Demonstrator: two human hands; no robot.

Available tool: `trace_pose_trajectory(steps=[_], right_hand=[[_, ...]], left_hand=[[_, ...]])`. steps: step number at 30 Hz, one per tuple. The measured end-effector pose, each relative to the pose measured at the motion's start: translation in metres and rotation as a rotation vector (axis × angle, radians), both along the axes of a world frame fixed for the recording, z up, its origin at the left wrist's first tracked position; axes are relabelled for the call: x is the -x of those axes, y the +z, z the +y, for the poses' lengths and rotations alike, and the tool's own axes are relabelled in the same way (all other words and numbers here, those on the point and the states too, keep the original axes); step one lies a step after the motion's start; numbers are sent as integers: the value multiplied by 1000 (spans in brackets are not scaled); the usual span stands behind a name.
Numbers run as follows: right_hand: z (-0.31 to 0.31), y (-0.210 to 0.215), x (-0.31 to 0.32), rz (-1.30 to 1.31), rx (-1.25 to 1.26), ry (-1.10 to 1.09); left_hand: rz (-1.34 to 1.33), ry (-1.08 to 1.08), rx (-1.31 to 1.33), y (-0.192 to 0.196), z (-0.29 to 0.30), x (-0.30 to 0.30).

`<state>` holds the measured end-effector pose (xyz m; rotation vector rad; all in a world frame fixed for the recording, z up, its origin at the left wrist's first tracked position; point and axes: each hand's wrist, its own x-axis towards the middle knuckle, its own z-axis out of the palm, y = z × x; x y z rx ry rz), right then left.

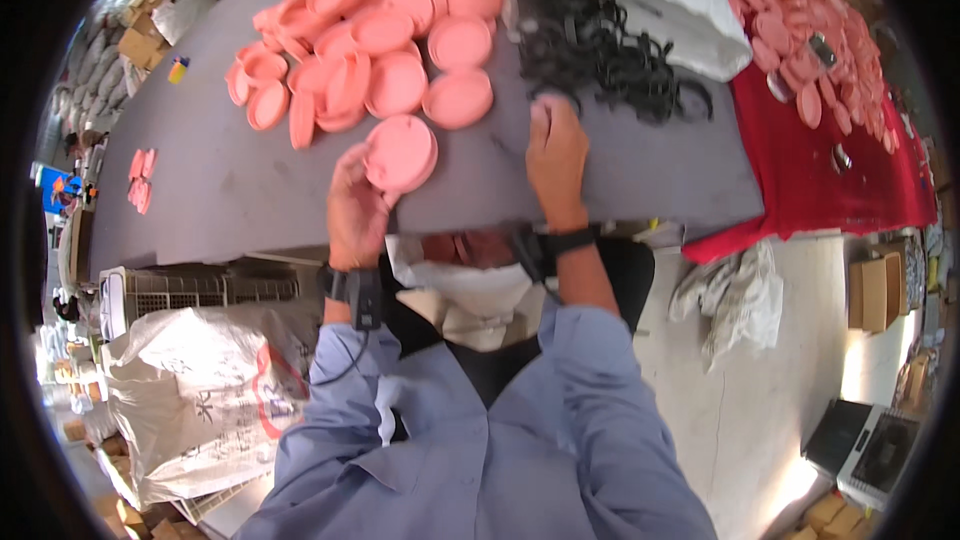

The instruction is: The recorder is assembling pink plastic lids with black rubber or plastic components.

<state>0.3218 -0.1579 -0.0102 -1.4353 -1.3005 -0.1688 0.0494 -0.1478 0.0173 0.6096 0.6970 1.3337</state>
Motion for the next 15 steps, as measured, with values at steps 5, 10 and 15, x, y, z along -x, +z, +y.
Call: trace_pose_trajectory(steps=[5,10,15], right_hand=[[-11,12,-12,371,173,71],[-7,5,-13,249,202,72],[5,2,-29,304,207,90]], left_hand=[[112,-8,36,-7,-10,0],[247,-82,5,18,-34,-17],[-1,-415,107,13,-56,-12]])
